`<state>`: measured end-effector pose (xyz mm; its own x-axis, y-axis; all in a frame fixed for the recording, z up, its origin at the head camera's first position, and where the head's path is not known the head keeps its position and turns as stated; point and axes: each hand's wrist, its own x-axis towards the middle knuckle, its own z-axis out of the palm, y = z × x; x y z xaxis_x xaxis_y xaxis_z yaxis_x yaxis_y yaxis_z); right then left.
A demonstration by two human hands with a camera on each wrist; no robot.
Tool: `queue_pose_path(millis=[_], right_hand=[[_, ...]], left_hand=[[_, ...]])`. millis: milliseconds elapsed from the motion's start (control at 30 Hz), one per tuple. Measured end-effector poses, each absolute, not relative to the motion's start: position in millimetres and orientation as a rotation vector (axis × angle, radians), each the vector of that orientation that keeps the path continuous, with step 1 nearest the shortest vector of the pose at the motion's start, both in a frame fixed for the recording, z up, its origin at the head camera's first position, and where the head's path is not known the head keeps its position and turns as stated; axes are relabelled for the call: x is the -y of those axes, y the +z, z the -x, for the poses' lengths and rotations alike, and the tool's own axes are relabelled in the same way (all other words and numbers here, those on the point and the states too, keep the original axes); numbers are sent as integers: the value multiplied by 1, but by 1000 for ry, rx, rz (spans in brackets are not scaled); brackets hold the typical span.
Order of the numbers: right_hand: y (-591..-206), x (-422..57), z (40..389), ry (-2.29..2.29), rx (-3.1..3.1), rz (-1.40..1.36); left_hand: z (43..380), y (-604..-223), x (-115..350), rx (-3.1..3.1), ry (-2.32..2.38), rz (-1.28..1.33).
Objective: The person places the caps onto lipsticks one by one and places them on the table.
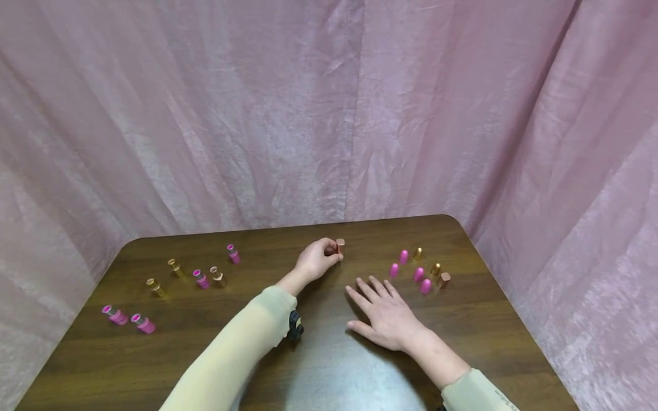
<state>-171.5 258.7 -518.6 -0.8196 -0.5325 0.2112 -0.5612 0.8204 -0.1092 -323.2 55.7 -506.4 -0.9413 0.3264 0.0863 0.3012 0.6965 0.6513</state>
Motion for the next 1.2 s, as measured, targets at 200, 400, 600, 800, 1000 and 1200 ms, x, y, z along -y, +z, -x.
queue_pose_path(millis=[200, 400, 600, 800, 1000, 1200], right_hand=[[-518, -251, 173, 257, 2814, -878], [-518, -245, 174, 231, 2838, -880], [-511, -245, 175, 214, 2846, -883], [-499, -253, 176, 194, 2840, -837], [-480, -276, 177, 189, 2859, -765], [-458, -312, 176, 192, 2917, -633]], left_hand=[[326, -508, -50, -2869, 1070, -500], [327, -508, -45, -2886, 1046, -498], [323, -501, -36, -2840, 1020, -512], [322, -486, -20, -2898, 830, -639], [315, -463, -4, -2960, 580, -836], [296, -443, 0, -3024, 330, -1112]])
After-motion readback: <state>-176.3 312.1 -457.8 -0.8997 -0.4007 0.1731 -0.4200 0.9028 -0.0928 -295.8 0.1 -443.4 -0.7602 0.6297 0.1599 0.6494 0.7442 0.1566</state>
